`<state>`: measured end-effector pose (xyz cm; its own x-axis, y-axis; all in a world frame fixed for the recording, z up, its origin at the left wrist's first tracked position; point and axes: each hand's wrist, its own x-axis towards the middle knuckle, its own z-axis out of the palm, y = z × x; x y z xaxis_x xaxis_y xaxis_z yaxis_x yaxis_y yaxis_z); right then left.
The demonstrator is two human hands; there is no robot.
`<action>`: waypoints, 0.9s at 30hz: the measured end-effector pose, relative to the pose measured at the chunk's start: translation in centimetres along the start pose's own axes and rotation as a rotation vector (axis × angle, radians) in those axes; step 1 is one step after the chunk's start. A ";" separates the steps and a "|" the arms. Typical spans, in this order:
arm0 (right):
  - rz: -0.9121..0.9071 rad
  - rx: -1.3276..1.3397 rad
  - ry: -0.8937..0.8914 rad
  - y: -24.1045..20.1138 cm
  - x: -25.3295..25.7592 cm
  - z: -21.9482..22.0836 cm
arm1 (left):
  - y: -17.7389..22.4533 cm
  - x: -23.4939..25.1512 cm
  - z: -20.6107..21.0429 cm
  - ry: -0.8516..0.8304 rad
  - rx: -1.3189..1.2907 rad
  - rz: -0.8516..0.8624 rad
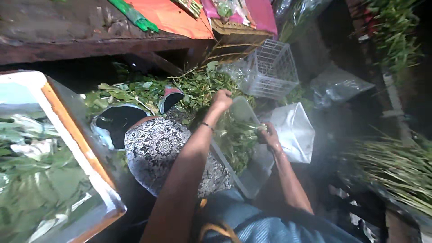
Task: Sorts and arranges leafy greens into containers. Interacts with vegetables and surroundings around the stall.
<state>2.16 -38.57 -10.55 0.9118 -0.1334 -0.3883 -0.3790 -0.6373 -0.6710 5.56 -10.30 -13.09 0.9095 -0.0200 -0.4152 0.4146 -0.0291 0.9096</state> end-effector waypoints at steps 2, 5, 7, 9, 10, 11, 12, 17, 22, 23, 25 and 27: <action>0.040 0.153 -0.004 -0.3 0.1 -0.1 | 0.3 0.2 -0.1 0.001 -0.007 0.007; 0.058 0.318 -0.064 -0.3 -0.4 -0.9 | 0.0 0.4 -0.1 0.009 -0.011 0.012; 0.051 0.345 -0.077 -0.5 -0.6 -1.3 | 0.1 0.5 0.0 0.008 -0.005 0.008; 0.044 0.343 -0.085 -0.9 -0.9 -1.4 | 0.4 0.5 0.2 0.007 0.014 -0.008; 0.035 0.337 -0.092 -1.0 -1.0 -1.4 | 0.5 0.4 0.3 0.004 0.020 -0.013; 0.019 0.328 -0.101 -1.0 -0.9 -1.4 | 0.6 0.4 0.4 0.000 0.020 -0.016; -0.001 0.315 -0.112 -1.0 -0.9 -1.4 | 0.6 0.4 0.5 -0.004 0.016 -0.017; -0.141 0.157 -0.139 -2.6 -1.8 -0.7 | 0.0 0.5 0.0 -0.001 -0.012 0.000; -0.760 -0.665 -0.206 -0.2 -5.6 -3.5 | -0.7 0.4 -0.6 0.040 -0.027 -0.011; -0.787 -0.802 -0.242 1.2 -6.8 -4.5 | -0.8 0.4 -0.6 0.043 -0.028 -0.014; -0.665 -1.057 -0.431 4.2 -8.8 -7.1 | -0.8 0.5 -0.6 0.049 -0.024 -0.012; -0.451 -1.232 -0.684 6.1 -9.5 -9.0 | -0.6 0.5 -0.6 0.048 -0.027 -0.015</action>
<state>-7.34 -47.99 -5.28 0.5314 0.3988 -0.7474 0.5983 -0.8013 -0.0022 5.74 -9.73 -13.86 0.9035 0.0278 -0.4276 0.4278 -0.0016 0.9039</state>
